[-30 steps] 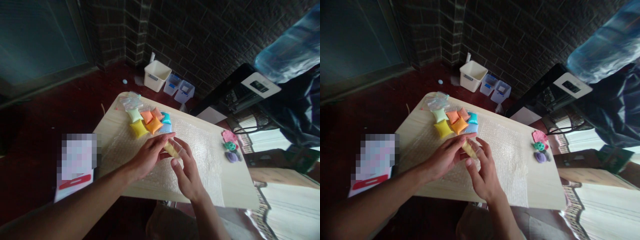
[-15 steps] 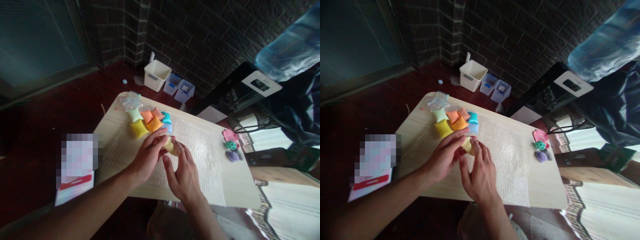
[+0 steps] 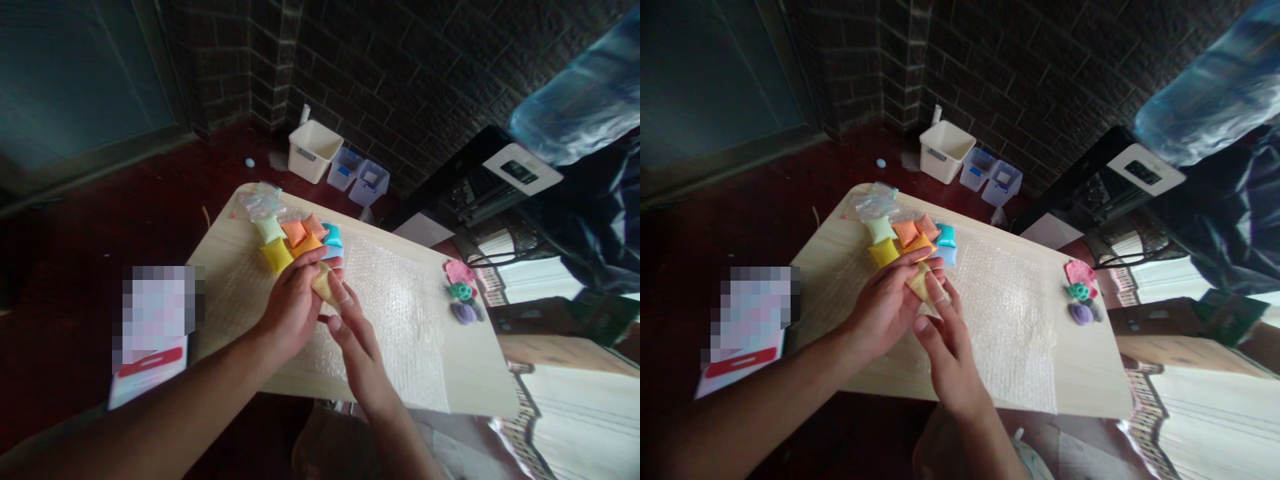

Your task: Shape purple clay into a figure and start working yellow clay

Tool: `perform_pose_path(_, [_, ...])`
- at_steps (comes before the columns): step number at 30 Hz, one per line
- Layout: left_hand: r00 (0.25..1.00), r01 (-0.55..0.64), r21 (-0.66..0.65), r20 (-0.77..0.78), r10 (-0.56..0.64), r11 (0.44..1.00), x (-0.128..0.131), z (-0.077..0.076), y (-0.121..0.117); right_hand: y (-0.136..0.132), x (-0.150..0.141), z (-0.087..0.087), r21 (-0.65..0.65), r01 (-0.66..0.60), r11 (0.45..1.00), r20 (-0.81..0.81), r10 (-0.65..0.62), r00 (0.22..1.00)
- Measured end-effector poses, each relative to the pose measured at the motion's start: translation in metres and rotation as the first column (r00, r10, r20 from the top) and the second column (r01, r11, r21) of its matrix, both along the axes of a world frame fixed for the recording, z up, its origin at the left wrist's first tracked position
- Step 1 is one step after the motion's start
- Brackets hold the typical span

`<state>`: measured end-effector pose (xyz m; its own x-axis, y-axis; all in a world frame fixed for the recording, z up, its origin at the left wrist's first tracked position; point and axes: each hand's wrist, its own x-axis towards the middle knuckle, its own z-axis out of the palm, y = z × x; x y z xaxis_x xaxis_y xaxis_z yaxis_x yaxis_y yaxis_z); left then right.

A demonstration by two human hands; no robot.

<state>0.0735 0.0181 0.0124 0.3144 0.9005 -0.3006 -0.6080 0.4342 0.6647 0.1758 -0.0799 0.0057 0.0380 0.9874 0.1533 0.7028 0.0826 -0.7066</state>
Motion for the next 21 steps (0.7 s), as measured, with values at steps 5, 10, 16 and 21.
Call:
perform_pose_path(5, [0.967,-0.159,-0.050,-0.208,0.146,0.986,0.003,-0.011,-0.002,-0.002,-0.002,0.002,0.007,-0.005,1.000,0.236,0.003,0.972])
perform_pose_path(10, [0.913,-0.253,0.065,-0.314,0.261,0.965,0.002,-0.016,0.003,-0.001,-0.015,0.004,0.064,0.060,0.996,0.362,-0.079,0.929])
perform_pose_path(16, [0.874,-0.283,0.127,-0.374,0.310,0.951,0.001,-0.017,0.000,0.000,-0.033,-0.003,0.087,0.095,0.992,0.305,-0.117,0.945])
perform_pose_path(21, [0.892,-0.279,0.074,-0.348,0.287,0.958,0.001,-0.020,0.001,0.001,-0.037,-0.011,0.085,0.106,0.991,0.088,-0.114,0.990])
